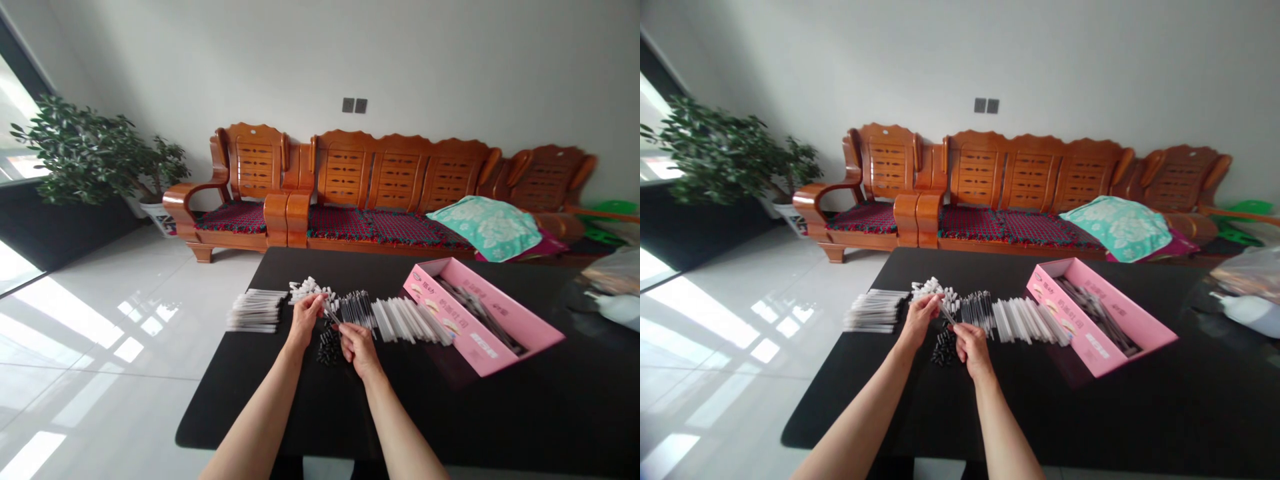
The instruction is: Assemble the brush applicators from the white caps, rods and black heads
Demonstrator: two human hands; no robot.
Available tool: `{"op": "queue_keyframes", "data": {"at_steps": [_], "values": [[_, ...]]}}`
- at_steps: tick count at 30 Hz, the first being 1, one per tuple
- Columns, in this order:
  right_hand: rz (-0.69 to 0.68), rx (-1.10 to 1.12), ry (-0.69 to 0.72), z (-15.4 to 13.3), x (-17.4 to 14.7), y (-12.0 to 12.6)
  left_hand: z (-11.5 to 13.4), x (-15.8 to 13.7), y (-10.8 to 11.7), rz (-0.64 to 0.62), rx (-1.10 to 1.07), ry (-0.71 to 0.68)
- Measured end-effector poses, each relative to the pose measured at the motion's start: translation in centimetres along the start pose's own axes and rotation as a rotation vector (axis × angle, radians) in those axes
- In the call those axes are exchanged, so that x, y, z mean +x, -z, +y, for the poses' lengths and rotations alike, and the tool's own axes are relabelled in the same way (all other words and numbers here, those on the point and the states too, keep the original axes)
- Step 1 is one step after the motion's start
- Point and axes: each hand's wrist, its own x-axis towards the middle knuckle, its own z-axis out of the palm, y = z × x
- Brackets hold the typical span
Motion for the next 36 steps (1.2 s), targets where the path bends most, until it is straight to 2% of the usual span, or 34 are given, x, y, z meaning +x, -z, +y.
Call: {"op": "queue_keyframes", "data": {"at_steps": [5,10,20,25,28,30,32,36], "values": [[0.008,-0.021,0.007,0.1,0.0,0.0,-0.9,-0.2,-0.6,0.027,-0.032,0.049],[0.015,-0.023,-0.002,-0.2,-0.1,-0.1,-1.3,-0.8,-1.2,0.073,-0.011,0.013],[0.003,0.068,-0.022,-0.4,-0.1,0.3,-1.1,-1.3,-1.8,-0.006,-0.087,-0.015],[0.014,0.04,-0.024,-0.3,0.0,0.1,-1.0,-1.2,-1.1,-0.011,-0.016,0.004],[0.02,0.04,-0.007,-0.3,0.1,0.0,-0.4,-1.0,0.2,0.057,0.021,-0.017],[0.028,0.062,0.014,-0.3,0.2,0.0,0.2,-0.6,1.7,0.151,0.023,-0.047],[0.037,0.09,0.027,-0.4,0.2,0.1,0.9,0.1,3.9,0.277,0.051,-0.084],[0.059,0.119,0.043,-0.4,0.2,0.0,2.3,1.9,10.0,0.54,0.243,-0.151]]}}
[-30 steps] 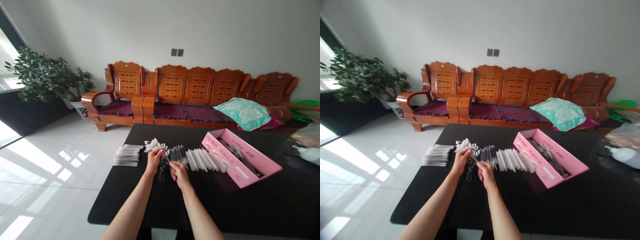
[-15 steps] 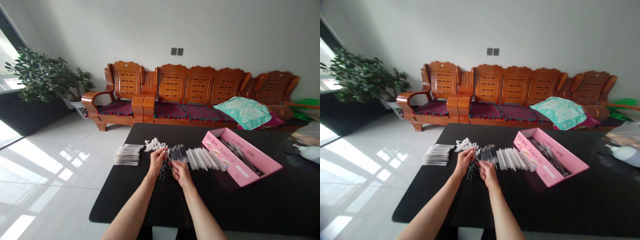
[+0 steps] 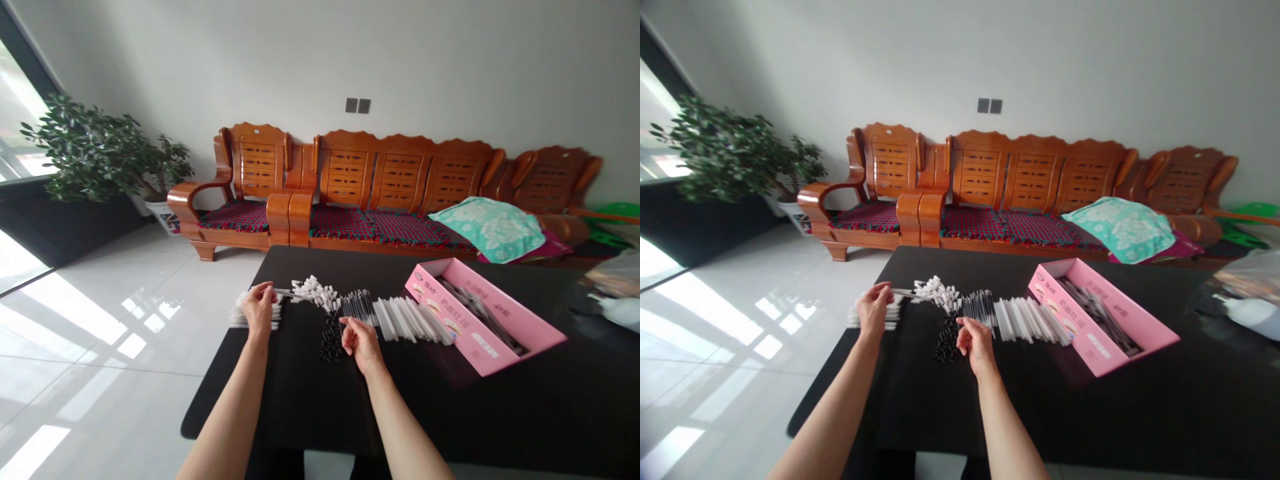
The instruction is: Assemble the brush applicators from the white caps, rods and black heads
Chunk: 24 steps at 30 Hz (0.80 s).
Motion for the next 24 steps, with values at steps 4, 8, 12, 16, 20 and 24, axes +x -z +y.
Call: {"op": "queue_keyframes", "data": {"at_steps": [4,8,12,16,20,24], "values": [[0.0,0.003,0.007,0.1,0.0,0.0,-0.6,4.1,3.7,0.107,0.291,0.039],[-0.005,-0.004,0.005,0.1,-0.1,0.0,-0.8,6.4,5.6,0.149,0.439,0.105],[-0.009,0.002,0.008,0.2,-0.1,0.2,-0.3,7.3,6.7,0.105,0.663,0.097],[-0.013,0.002,0.017,0.4,0.0,0.3,0.5,7.5,7.2,0.062,0.894,0.081],[-0.019,-0.006,0.015,0.5,0.0,0.4,0.6,7.6,7.0,0.006,0.981,0.086],[-0.022,-0.007,0.014,0.5,-0.1,0.5,0.2,8.1,6.3,-0.034,1.048,0.051]]}}
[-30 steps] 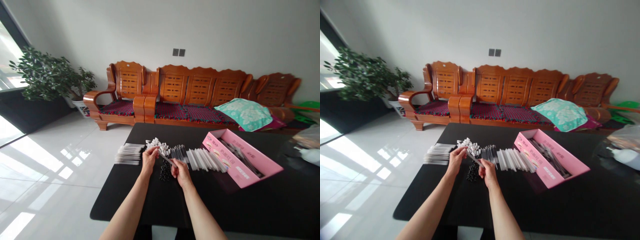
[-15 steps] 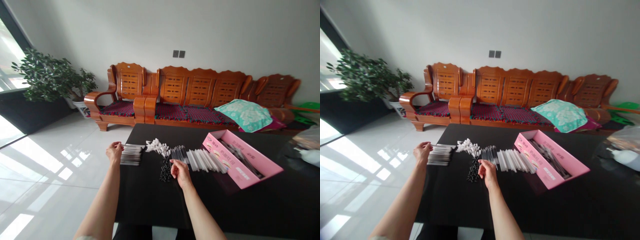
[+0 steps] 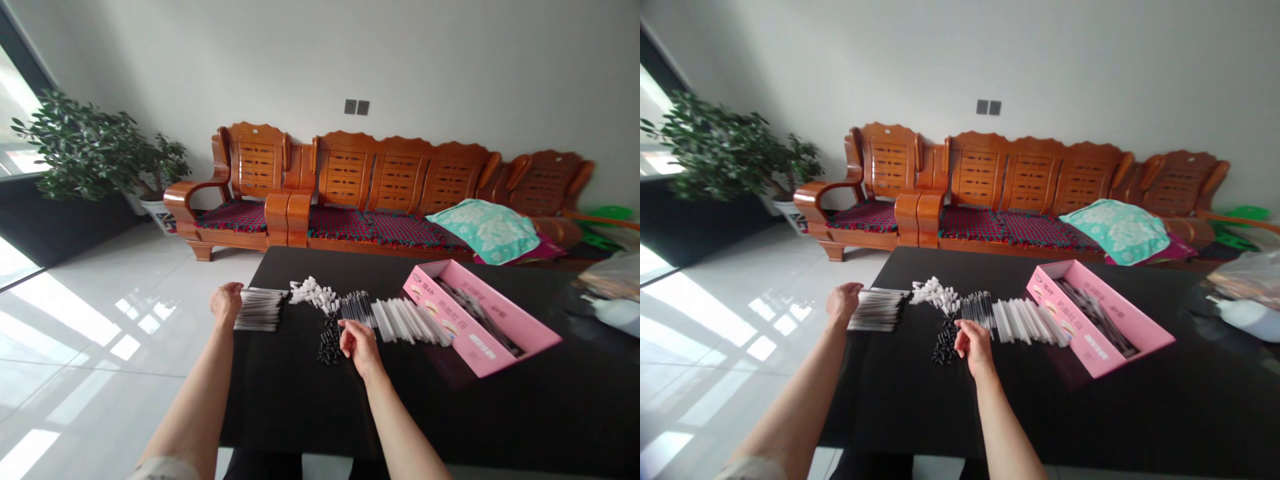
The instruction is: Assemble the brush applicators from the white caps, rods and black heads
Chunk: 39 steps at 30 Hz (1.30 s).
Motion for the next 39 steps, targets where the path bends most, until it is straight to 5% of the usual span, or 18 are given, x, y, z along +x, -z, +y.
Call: {"op": "queue_keyframes", "data": {"at_steps": [11,18,21,27,32,36,39], "values": [[0.013,0.026,-0.004,-0.4,-0.2,-0.2,0.0,0.8,-1.6,-0.03,0.081,-0.056],[0.176,-0.054,0.044,-1.3,-0.4,1.6,-0.3,0.9,-1.7,-0.054,0.1,-0.073],[0.342,-0.341,0.105,-2.4,-0.1,3.7,-0.2,0.7,-1.5,-0.05,0.102,-0.07],[0.626,-1.38,0.242,-5.0,0.9,7.0,2.2,-1.8,-0.4,0.146,-0.035,-0.149],[0.594,-1.789,0.145,-5.4,1.5,7.2,4.8,-6.5,-1.1,0.162,-0.216,-0.326],[0.617,-1.762,0.173,-5.8,1.9,7.0,5.7,-10.1,-2.9,0.073,-0.299,-0.378],[0.625,-1.386,0.159,-5.9,1.9,6.0,6.1,-12.4,-4.6,-0.005,-0.38,-0.42]]}}
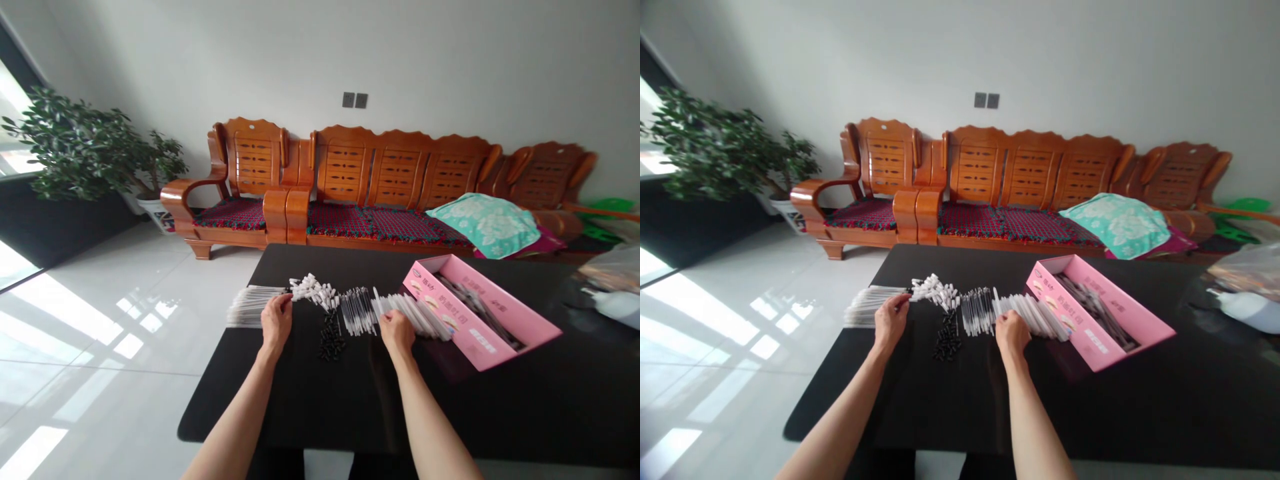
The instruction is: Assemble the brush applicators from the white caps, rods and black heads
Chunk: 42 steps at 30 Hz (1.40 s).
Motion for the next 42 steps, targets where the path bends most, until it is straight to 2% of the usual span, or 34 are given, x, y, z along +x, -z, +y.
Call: {"op": "queue_keyframes", "data": {"at_steps": [4,6,8,11,19,32,35,37,42], "values": [[-0.314,0.744,-0.185,-1.7,-2.4,-1.1,0.7,-2.3,-2.5,-0.102,-0.17,-0.046],[-0.398,0.948,-0.19,-2.3,-3.9,-1.9,1.1,-3.2,-3.6,-0.153,-0.224,-0.058],[-0.412,1.042,-0.181,-2.7,-5.2,-2.6,1.5,-3.7,-4.3,-0.202,-0.207,-0.067],[-0.389,1.093,-0.168,-2.8,-6.1,-3.2,1.9,-3.9,-5.0,-0.254,-0.11,-0.075],[-0.394,1.121,-0.15,-2.5,-5.9,-3.2,2.0,-3.6,-5.7,-0.316,0.071,-0.132],[-0.383,1.109,-0.123,-2.3,-6.0,-3.4,2.3,-4.3,-6.2,-0.311,0.184,-0.218],[-0.363,1.142,-0.133,-2.1,-5.9,-3.6,2.2,-4.0,-6.2,-0.293,0.097,-0.175],[-0.356,1.178,-0.149,-1.9,-5.9,-3.7,1.9,-3.7,-6.0,-0.278,-0.056,-0.102],[-0.356,1.226,-0.171,-1.8,-5.8,-3.6,0.8,-3.4,-5.0,-0.313,-0.689,0.215]]}}
